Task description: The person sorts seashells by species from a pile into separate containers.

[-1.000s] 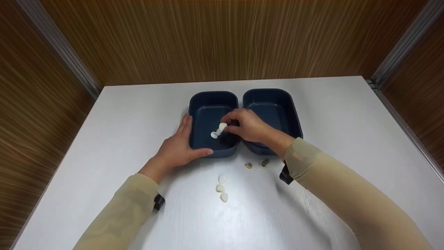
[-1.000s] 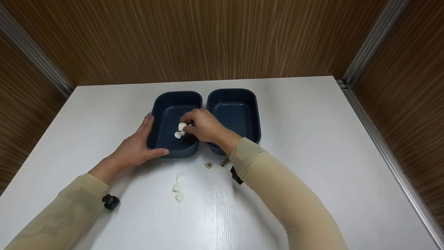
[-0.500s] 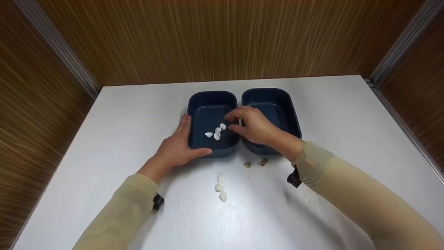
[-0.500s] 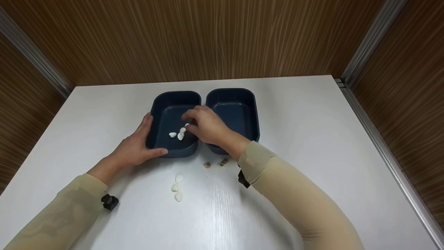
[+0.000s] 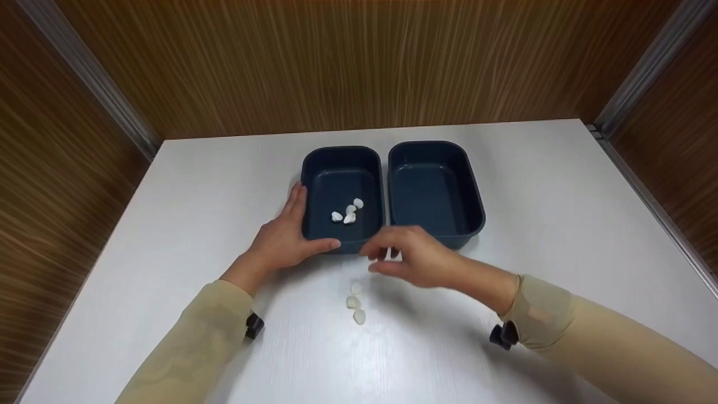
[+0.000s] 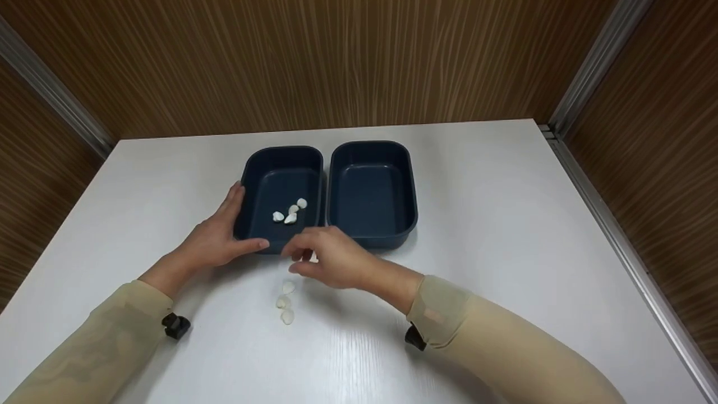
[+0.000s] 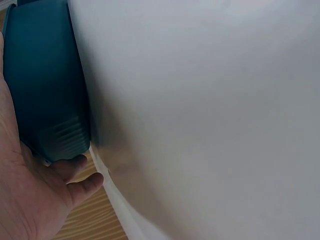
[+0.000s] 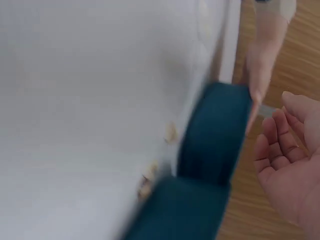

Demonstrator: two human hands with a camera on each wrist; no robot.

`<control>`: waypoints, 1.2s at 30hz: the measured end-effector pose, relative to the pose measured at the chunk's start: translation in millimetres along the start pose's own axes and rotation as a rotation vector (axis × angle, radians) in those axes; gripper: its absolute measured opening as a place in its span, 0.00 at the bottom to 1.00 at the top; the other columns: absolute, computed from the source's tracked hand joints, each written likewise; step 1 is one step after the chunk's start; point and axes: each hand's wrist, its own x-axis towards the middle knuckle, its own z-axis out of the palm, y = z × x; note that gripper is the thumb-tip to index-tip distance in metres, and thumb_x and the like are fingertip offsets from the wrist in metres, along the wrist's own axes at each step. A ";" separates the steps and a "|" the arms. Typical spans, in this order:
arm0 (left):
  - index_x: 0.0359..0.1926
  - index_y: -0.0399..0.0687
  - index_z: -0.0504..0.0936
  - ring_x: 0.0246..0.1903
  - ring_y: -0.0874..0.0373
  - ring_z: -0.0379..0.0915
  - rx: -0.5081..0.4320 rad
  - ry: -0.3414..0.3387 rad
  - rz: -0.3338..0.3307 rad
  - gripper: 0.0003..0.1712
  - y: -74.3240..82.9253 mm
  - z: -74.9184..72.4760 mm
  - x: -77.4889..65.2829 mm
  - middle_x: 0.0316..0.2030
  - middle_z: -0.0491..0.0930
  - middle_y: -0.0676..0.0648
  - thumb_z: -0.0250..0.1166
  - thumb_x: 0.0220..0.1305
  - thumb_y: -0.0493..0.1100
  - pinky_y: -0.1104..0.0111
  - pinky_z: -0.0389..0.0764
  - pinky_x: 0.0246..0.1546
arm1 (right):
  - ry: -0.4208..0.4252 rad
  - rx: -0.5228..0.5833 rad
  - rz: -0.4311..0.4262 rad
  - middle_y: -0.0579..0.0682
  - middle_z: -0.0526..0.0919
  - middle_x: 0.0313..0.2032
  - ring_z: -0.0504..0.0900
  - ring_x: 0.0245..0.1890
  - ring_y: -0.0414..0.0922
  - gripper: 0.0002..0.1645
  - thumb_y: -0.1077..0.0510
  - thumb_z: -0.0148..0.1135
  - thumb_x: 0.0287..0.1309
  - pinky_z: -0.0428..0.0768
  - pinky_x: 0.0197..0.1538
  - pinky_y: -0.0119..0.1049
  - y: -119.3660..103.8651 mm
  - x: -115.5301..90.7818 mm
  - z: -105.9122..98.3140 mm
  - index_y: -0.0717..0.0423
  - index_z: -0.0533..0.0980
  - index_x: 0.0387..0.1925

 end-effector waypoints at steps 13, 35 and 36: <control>0.87 0.51 0.33 0.79 0.40 0.56 -0.009 0.001 0.011 0.83 -1.2 0.4 0.9 0.86 0.29 0.52 0.65 0.49 0.88 0.43 0.66 0.72 | -0.255 0.126 0.077 0.51 0.88 0.40 0.83 0.39 0.40 0.16 0.64 0.76 0.62 0.82 0.46 0.34 4.8 -26.4 40.3 0.58 0.87 0.51; 0.86 0.49 0.32 0.79 0.39 0.55 0.013 0.010 0.029 0.83 -1.2 0.1 2.2 0.86 0.29 0.50 0.64 0.49 0.88 0.43 0.66 0.72 | -0.376 0.064 0.036 0.50 0.81 0.45 0.76 0.42 0.41 0.27 0.61 0.76 0.62 0.76 0.49 0.31 13.6 -27.6 49.3 0.48 0.83 0.62; 0.87 0.49 0.32 0.79 0.39 0.55 0.013 0.010 0.029 0.83 -1.1 0.1 2.3 0.86 0.29 0.50 0.64 0.49 0.89 0.43 0.66 0.72 | -0.381 0.058 0.035 0.50 0.81 0.45 0.75 0.41 0.41 0.27 0.60 0.76 0.63 0.76 0.48 0.31 13.2 -27.5 48.9 0.48 0.83 0.63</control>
